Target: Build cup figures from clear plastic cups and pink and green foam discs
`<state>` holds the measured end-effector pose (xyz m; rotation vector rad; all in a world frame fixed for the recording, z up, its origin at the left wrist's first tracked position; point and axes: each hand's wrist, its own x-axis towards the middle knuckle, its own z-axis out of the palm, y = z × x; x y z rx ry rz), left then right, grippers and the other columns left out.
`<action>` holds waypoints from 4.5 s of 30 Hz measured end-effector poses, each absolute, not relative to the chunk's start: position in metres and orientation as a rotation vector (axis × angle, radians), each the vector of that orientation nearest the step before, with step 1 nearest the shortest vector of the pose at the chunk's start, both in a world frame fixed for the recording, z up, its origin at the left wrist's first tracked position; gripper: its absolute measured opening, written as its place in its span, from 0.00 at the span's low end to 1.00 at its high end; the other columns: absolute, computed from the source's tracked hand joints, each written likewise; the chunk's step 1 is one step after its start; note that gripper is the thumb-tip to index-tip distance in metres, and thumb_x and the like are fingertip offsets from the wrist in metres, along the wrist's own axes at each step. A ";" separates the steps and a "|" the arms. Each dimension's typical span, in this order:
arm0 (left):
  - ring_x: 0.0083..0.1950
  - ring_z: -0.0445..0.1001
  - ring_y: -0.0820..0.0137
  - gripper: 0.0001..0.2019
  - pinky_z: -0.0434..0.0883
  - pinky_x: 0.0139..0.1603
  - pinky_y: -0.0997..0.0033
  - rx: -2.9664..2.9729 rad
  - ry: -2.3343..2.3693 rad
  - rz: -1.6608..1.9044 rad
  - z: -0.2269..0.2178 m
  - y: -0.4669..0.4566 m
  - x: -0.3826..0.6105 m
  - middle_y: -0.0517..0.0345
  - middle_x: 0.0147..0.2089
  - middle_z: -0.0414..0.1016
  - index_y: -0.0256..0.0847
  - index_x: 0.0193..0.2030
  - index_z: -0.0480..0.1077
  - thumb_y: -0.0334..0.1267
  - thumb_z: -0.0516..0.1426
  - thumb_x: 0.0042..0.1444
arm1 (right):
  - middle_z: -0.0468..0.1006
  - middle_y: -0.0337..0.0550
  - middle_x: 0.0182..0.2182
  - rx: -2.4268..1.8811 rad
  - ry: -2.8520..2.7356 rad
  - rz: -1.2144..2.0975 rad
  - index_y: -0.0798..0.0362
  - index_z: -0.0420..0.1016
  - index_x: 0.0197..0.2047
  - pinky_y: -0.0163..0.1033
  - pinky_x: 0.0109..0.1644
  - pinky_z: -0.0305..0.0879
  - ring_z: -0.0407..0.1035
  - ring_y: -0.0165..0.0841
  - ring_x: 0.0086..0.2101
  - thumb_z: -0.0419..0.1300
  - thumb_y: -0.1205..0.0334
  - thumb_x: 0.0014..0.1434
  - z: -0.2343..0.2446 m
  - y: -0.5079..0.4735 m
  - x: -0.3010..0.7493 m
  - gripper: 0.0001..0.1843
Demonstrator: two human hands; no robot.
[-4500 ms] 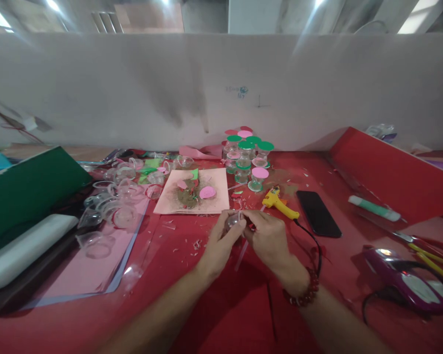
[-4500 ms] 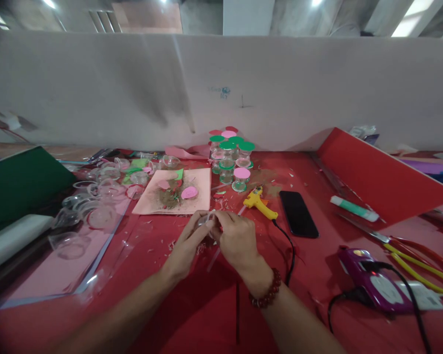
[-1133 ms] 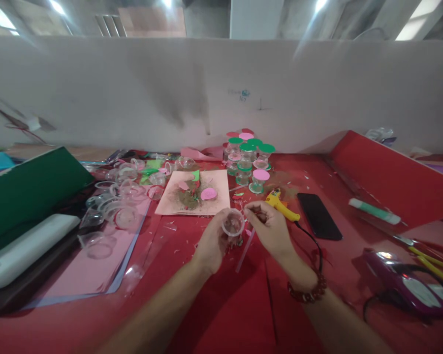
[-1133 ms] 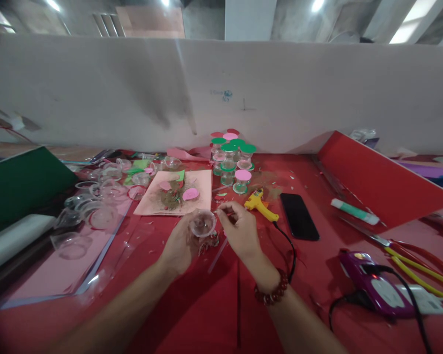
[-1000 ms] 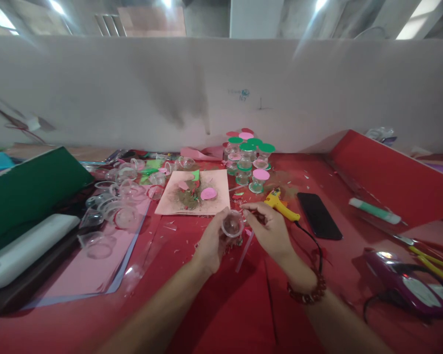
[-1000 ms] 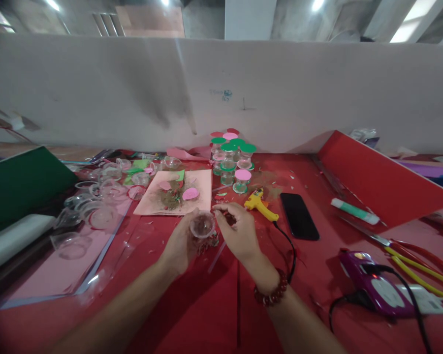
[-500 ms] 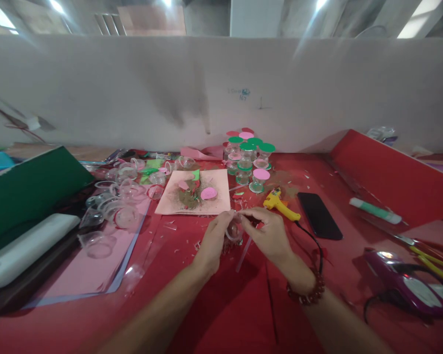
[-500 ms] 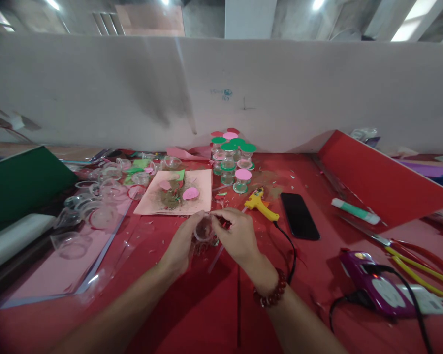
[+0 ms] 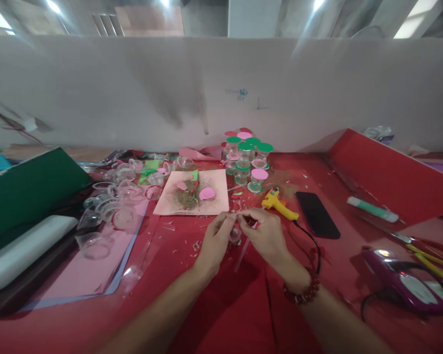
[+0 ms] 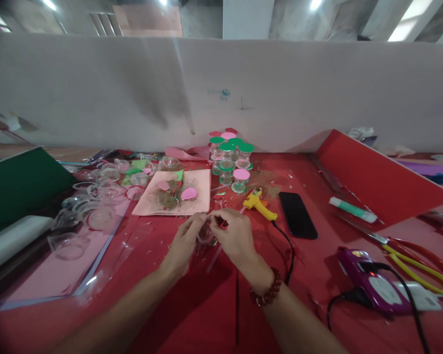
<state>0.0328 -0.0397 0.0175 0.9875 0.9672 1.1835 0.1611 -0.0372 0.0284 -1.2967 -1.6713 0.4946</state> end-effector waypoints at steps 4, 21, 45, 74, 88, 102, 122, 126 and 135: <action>0.25 0.59 0.77 0.15 0.58 0.28 0.76 0.969 0.964 1.202 0.018 -0.040 0.034 0.65 0.25 0.64 0.39 0.28 0.68 0.50 0.60 0.54 | 0.83 0.42 0.31 -1.290 -1.635 0.493 0.50 0.80 0.33 0.37 0.36 0.66 0.74 0.34 0.30 0.58 0.65 0.57 0.026 -0.037 0.161 0.09; 0.31 0.66 0.74 0.14 0.63 0.32 0.75 0.733 0.785 1.205 0.017 -0.043 0.038 0.60 0.29 0.70 0.38 0.34 0.74 0.48 0.58 0.58 | 0.81 0.42 0.32 -1.237 -1.493 0.431 0.50 0.79 0.34 0.37 0.37 0.68 0.74 0.34 0.32 0.59 0.63 0.58 0.023 -0.040 0.157 0.06; 0.27 0.69 0.76 0.13 0.65 0.27 0.76 0.432 0.769 1.201 0.031 -0.039 0.038 0.62 0.28 0.75 0.36 0.30 0.73 0.45 0.63 0.48 | 0.76 0.40 0.30 -1.102 -1.594 0.263 0.50 0.75 0.35 0.36 0.36 0.68 0.70 0.31 0.31 0.58 0.68 0.59 0.021 -0.042 0.158 0.05; 0.28 0.69 0.75 0.10 0.69 0.28 0.75 0.492 0.676 1.117 0.034 -0.031 0.019 0.58 0.35 0.75 0.37 0.39 0.74 0.43 0.59 0.57 | 0.74 0.37 0.24 -1.313 -1.413 0.573 0.52 0.71 0.30 0.34 0.30 0.62 0.67 0.30 0.26 0.59 0.53 0.61 0.021 -0.036 0.161 0.12; 0.31 0.67 0.76 0.13 0.66 0.27 0.77 0.673 0.648 1.107 0.036 -0.039 0.023 0.59 0.40 0.71 0.40 0.44 0.72 0.41 0.64 0.53 | 0.81 0.41 0.30 -1.286 -1.499 0.575 0.53 0.78 0.36 0.35 0.35 0.68 0.74 0.32 0.29 0.59 0.60 0.60 0.024 -0.037 0.160 0.07; 0.32 0.71 0.75 0.14 0.67 0.31 0.74 0.695 0.678 1.038 0.031 -0.038 0.023 0.58 0.38 0.73 0.40 0.44 0.71 0.45 0.63 0.54 | 0.82 0.45 0.35 -1.297 -1.611 0.315 0.51 0.81 0.40 0.40 0.41 0.70 0.75 0.36 0.36 0.59 0.62 0.62 0.022 -0.035 0.164 0.09; 0.33 0.72 0.72 0.13 0.68 0.33 0.74 0.851 0.833 1.110 0.031 -0.040 0.023 0.57 0.36 0.74 0.40 0.41 0.73 0.43 0.64 0.51 | 0.83 0.44 0.34 -1.333 -1.740 0.303 0.51 0.81 0.38 0.39 0.38 0.69 0.76 0.36 0.33 0.57 0.65 0.61 0.019 -0.033 0.166 0.10; 0.32 0.71 0.73 0.12 0.68 0.35 0.73 0.827 0.824 1.110 0.029 -0.039 0.024 0.57 0.35 0.74 0.39 0.40 0.73 0.42 0.65 0.51 | 0.83 0.43 0.33 -1.360 -1.783 0.254 0.50 0.80 0.37 0.38 0.38 0.68 0.75 0.36 0.33 0.56 0.67 0.59 0.019 -0.034 0.166 0.10; 0.32 0.71 0.73 0.12 0.68 0.34 0.73 0.841 0.814 1.106 0.029 -0.040 0.025 0.57 0.36 0.74 0.39 0.41 0.72 0.42 0.64 0.52 | 0.82 0.43 0.33 -1.376 -1.794 0.254 0.51 0.79 0.38 0.38 0.39 0.67 0.74 0.36 0.34 0.58 0.68 0.59 0.017 -0.034 0.167 0.08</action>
